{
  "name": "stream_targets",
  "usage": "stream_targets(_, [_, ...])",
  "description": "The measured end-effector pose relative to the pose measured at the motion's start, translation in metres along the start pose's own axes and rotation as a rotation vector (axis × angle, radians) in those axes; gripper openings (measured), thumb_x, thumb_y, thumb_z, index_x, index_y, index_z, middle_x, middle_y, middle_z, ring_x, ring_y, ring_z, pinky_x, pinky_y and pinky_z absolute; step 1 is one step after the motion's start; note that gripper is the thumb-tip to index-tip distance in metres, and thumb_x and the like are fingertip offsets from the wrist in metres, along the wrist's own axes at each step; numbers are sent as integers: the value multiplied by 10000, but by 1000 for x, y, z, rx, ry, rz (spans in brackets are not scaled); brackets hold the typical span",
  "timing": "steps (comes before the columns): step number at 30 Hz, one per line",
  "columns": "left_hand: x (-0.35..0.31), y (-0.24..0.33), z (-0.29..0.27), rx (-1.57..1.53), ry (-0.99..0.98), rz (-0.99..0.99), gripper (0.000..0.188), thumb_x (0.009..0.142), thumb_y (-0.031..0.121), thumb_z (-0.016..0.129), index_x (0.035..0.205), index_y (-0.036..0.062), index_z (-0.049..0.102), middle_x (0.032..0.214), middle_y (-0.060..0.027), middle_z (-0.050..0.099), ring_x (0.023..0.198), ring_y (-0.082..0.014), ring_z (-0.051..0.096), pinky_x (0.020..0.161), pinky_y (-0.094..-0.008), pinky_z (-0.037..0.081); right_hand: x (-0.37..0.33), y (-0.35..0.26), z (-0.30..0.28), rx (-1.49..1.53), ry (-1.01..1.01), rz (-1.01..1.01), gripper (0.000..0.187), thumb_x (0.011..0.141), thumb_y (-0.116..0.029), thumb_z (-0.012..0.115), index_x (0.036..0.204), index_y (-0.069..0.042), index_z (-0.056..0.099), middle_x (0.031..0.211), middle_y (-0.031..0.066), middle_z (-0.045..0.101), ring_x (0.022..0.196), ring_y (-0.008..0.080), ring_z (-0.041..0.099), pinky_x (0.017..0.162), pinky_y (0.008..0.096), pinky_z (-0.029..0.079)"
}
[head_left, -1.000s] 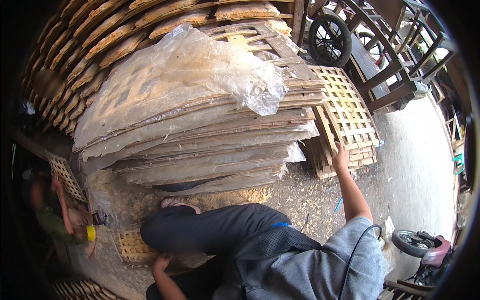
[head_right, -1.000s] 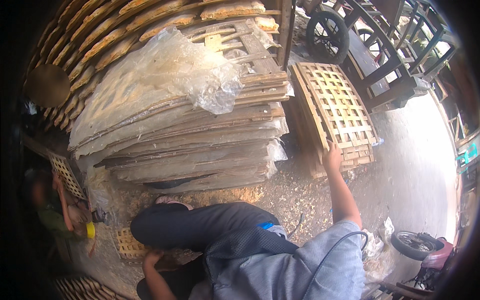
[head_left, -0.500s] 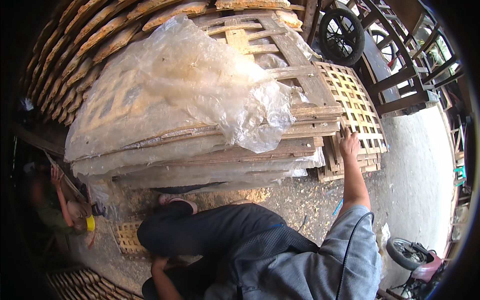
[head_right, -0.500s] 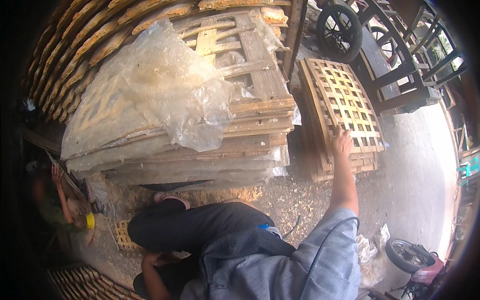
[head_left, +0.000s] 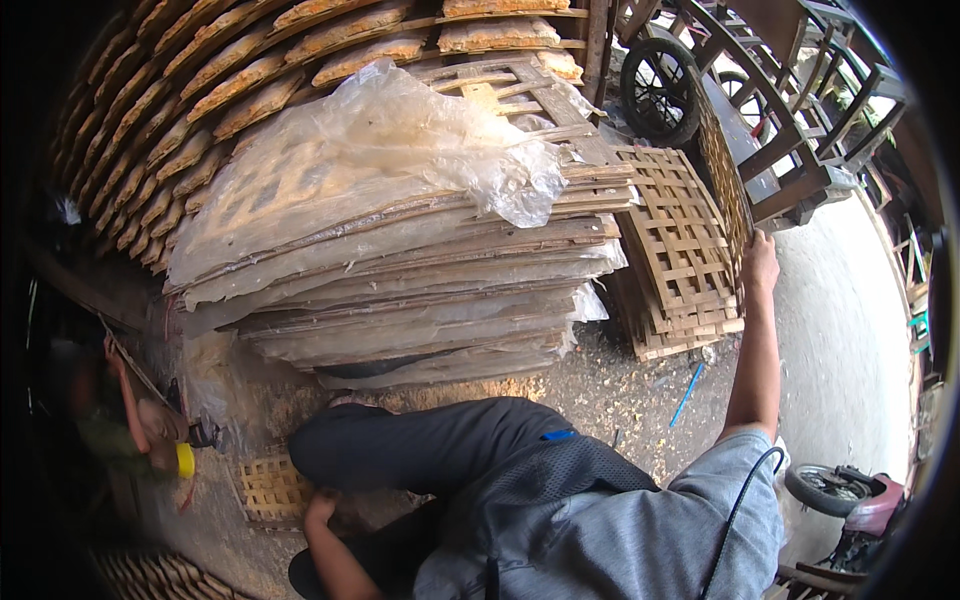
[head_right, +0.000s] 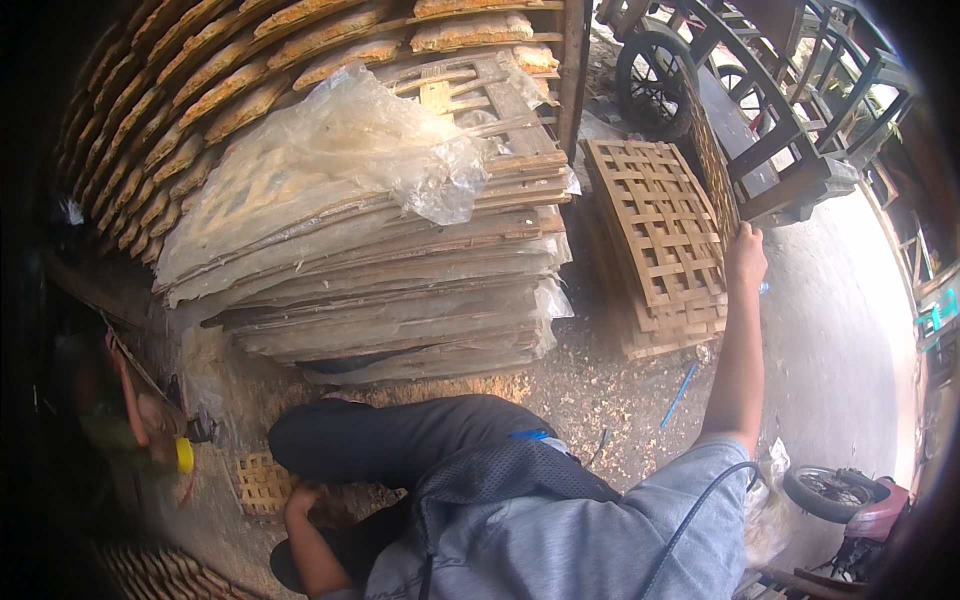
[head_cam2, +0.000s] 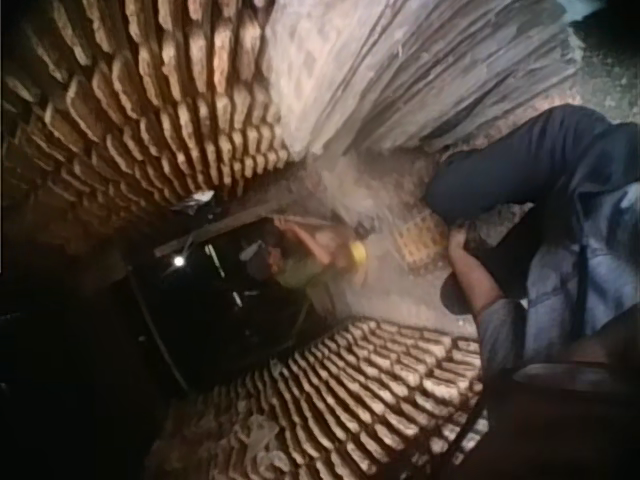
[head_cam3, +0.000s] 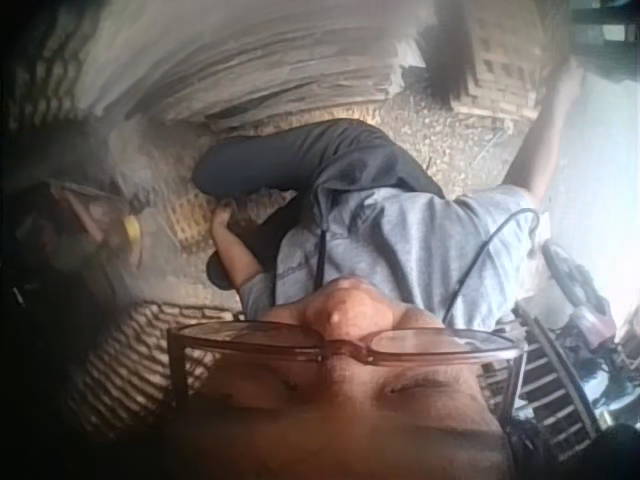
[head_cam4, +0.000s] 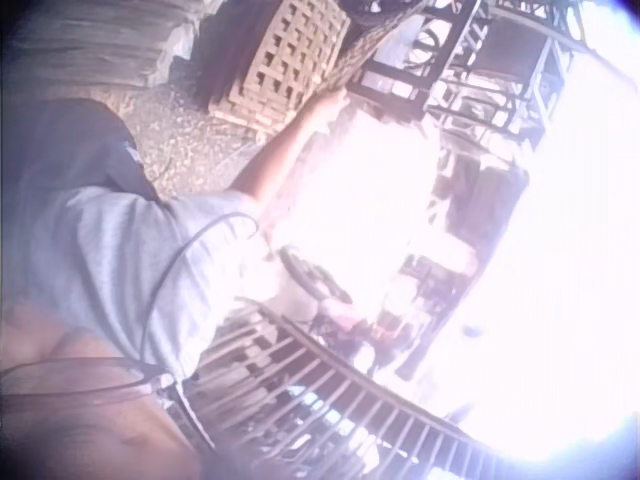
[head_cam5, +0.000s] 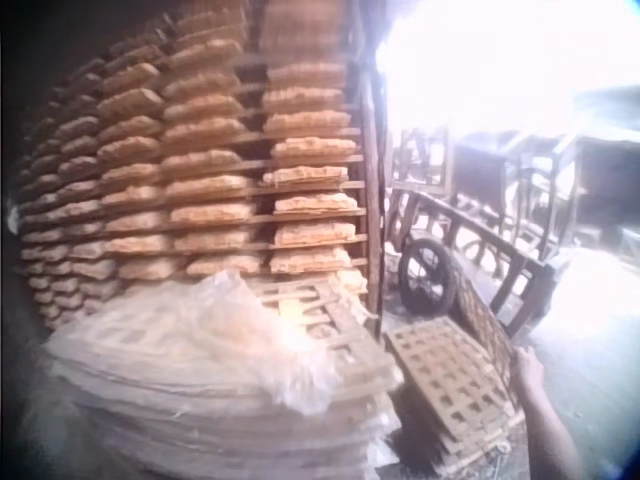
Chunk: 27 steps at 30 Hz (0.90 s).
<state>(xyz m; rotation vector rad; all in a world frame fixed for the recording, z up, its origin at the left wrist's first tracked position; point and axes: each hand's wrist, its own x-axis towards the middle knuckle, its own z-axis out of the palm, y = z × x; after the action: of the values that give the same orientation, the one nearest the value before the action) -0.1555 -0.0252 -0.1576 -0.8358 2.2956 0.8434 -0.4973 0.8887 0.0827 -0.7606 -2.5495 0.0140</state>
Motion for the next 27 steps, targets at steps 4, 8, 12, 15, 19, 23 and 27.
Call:
stream_targets(4, [2,29,4,-219,-31,30,299,938,205,632,1169,16,642,1033,-132,679,898,-228,625,850,-394,481,-37,33,-50,192,115,81,326,950,-199,526,1245,-80,600,1207,205,608,1097,376,605,926,467,479])
stream_targets(8, [15,16,8,-229,-101,-212,273,952,196,617,1166,30,650,1020,-114,684,853,-185,624,780,-368,483,-53,46,-70,330,171,50,322,933,-186,577,1211,-34,634,1098,202,684,1000,372,657,849,414,501])
stream_targets(12, [23,28,26,-181,-153,-246,274,959,188,615,1192,50,650,1034,-82,690,849,-175,626,757,-337,481,-80,45,-103,495,379,21,311,963,-197,611,1210,-9,639,959,137,717,846,227,673,756,342,503])
stream_targets(15, [28,8,21,-308,-134,-197,289,969,186,585,1227,70,639,1053,-64,693,862,-176,633,753,-344,485,-95,31,-110,751,469,40,307,975,-178,627,1236,-17,639,959,75,720,858,110,623,763,287,489])
stream_targets(19, [24,28,17,-248,-96,-136,335,968,180,568,1285,81,613,1113,-80,690,943,-180,637,793,-361,498,-99,10,-148,781,676,-51,321,968,-175,657,1247,-16,651,1064,69,732,934,112,644,831,263,485])
stream_targets(23, [17,15,0,115,-142,-4,406,943,234,646,1304,54,597,1218,-134,660,1091,-251,621,945,-399,476,-88,-22,-184,951,842,-188,339,957,-109,659,1270,19,634,1163,82,707,1033,138,654,897,279,502])
stream_targets(27, [-40,100,-30,-172,80,-65,496,938,240,653,1381,55,528,1331,-205,599,1266,-357,539,1033,-425,436,-86,-54,-260,727,1104,-482,322,954,-104,654,1253,14,633,1199,107,677,1035,160,657,860,264,541])
